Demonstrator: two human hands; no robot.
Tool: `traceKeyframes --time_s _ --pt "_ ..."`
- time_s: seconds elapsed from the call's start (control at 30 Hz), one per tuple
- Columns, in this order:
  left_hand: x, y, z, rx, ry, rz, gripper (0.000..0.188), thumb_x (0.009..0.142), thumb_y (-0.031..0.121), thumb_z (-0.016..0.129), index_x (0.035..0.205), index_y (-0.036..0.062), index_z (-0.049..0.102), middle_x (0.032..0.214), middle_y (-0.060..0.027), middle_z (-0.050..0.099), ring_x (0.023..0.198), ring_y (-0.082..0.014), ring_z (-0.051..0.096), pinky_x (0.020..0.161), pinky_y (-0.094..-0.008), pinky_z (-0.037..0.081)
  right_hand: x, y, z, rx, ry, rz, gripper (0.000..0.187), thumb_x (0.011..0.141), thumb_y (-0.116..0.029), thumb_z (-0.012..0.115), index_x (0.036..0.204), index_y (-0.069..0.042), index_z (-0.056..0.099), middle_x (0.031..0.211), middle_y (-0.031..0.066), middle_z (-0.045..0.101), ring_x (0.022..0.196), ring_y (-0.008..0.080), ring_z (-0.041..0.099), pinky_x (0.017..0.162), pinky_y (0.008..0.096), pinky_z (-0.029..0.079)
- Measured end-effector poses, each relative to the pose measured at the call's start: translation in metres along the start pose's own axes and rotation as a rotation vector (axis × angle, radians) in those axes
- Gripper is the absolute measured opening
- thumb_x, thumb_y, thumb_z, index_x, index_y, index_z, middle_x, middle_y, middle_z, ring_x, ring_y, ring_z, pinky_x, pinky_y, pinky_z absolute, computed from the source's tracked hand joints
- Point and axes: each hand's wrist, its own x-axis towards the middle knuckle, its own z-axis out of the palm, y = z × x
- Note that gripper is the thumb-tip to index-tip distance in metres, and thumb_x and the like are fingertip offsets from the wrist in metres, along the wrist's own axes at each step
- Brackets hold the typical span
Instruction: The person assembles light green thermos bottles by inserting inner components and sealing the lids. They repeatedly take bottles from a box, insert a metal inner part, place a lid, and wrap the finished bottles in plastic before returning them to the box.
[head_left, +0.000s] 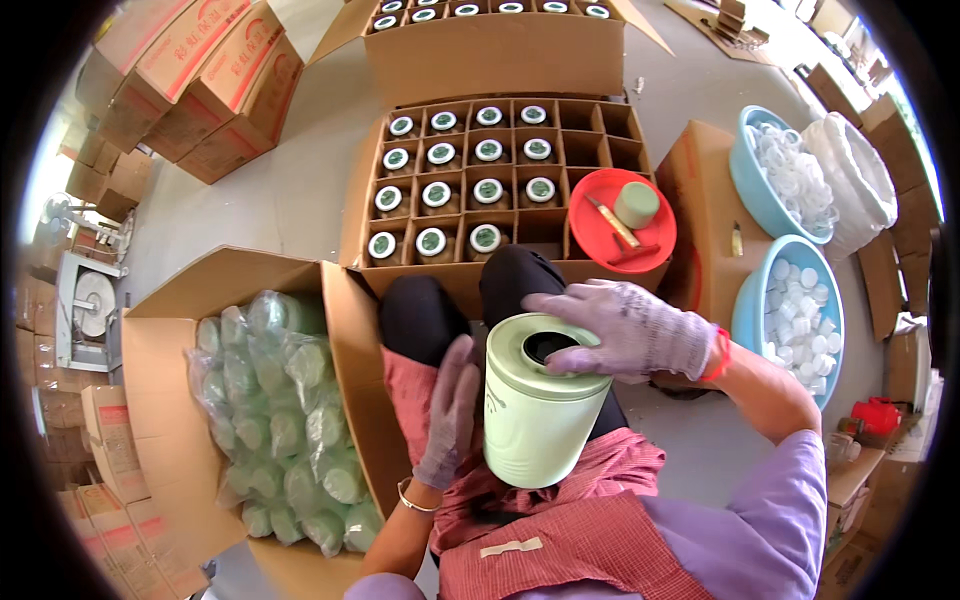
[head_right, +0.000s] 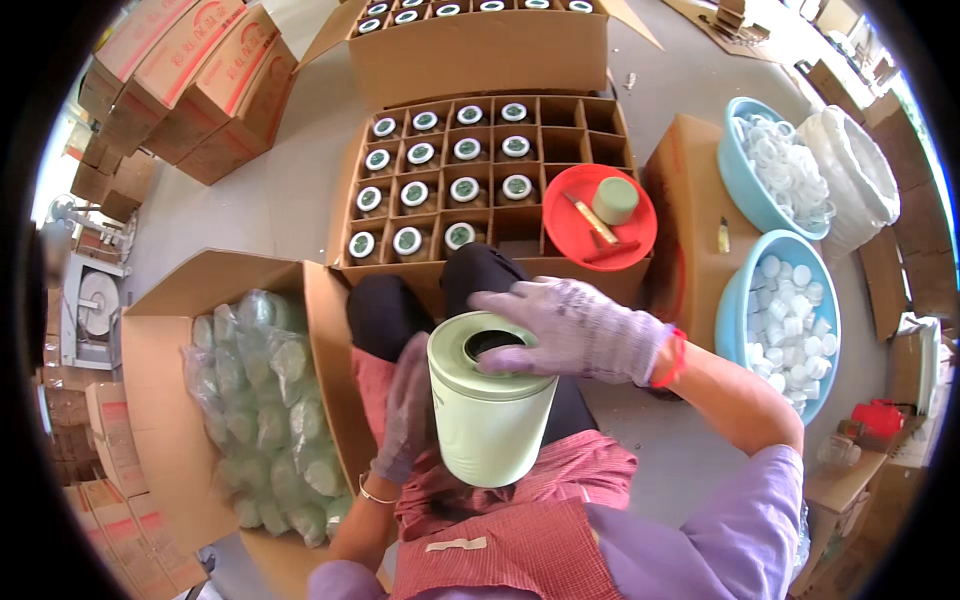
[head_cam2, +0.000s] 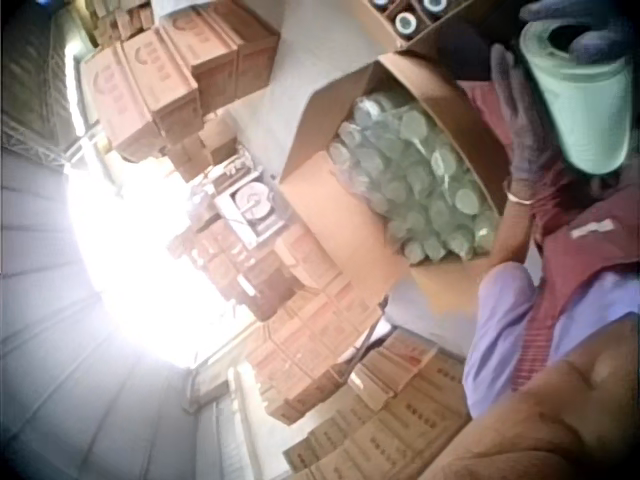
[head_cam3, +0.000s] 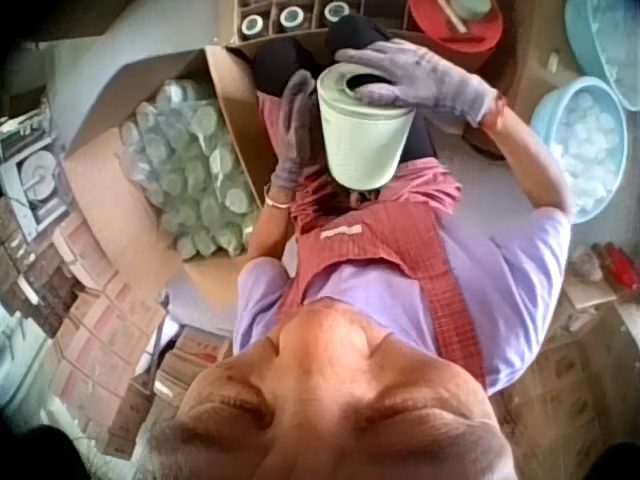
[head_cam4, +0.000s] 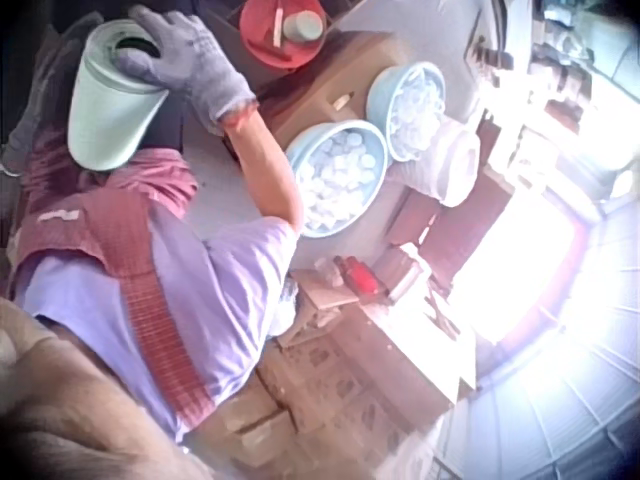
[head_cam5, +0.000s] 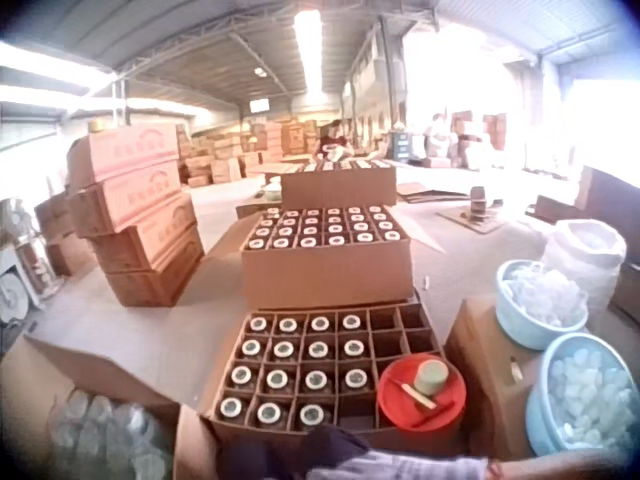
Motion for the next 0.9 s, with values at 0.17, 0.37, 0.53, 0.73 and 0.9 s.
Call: traceKeyframes --time_s 0.17,0.37,0.53,0.73,0.9 --pt "-0.012 -0.026 0.004 -0.497 -0.267 -0.44 0.044 0.104 0.028 0.049 0.136 -0.0018 0.05 0.123 -0.0095 0.063 0.114 -0.0164 0.06 0.098 -0.0283 0.048 -0.061 -0.007 -0.018 -0.102 -0.134 0.214 0.053 0.093 -0.052 0.058 0.072 -0.005 0.069 0.059 0.0167 0.061 0.062 0.0366 0.065 0.063 0.046 0.052" --pt "-0.032 -0.018 0.013 -0.024 -0.507 -0.118 0.044 0.102 0.024 0.054 0.139 0.0013 0.048 0.122 -0.0066 0.065 0.111 -0.0152 0.062 0.095 -0.0296 0.05 -0.056 0.012 0.016 -0.188 0.247 -0.321 0.05 0.1 -0.043 0.041 0.135 -0.009 0.053 0.143 0.0186 0.043 0.129 0.0398 0.044 0.109 0.0562 0.03" --pt "-0.017 0.019 -0.001 -0.087 -0.35 -0.236 0.042 0.098 0.025 0.06 0.133 0.0021 0.059 0.128 -0.0109 0.063 0.125 -0.017 0.054 0.106 -0.0351 0.045 -0.049 0.004 0.035 0.24 0.358 -0.547 0.06 0.102 -0.046 0.038 0.145 -0.005 0.044 0.151 0.0218 0.036 0.137 0.0445 0.035 0.111 0.0567 0.025" --pt "0.023 0.092 0.027 0.541 -0.287 0.555 0.037 0.092 0.03 0.063 0.118 0.0048 0.071 0.118 -0.0082 0.071 0.115 -0.024 0.064 0.111 -0.0404 0.039 -0.05 0.052 0.077 0.742 0.596 0.196 0.053 0.108 -0.032 0.035 0.15 0.002 0.032 0.148 0.0219 0.041 0.141 0.0305 0.038 0.117 0.0384 0.029" --pt "0.023 0.092 0.028 0.265 -0.243 0.22 0.027 0.094 0.017 0.061 0.11 -0.0039 0.069 0.115 -0.0135 0.071 0.109 -0.0166 0.065 0.096 -0.0345 0.05 -0.044 0.024 0.044 0.306 0.688 -0.457 0.057 0.103 -0.045 0.037 0.137 -0.001 0.046 0.134 0.0194 0.049 0.131 0.0329 0.045 0.11 0.0439 0.037"
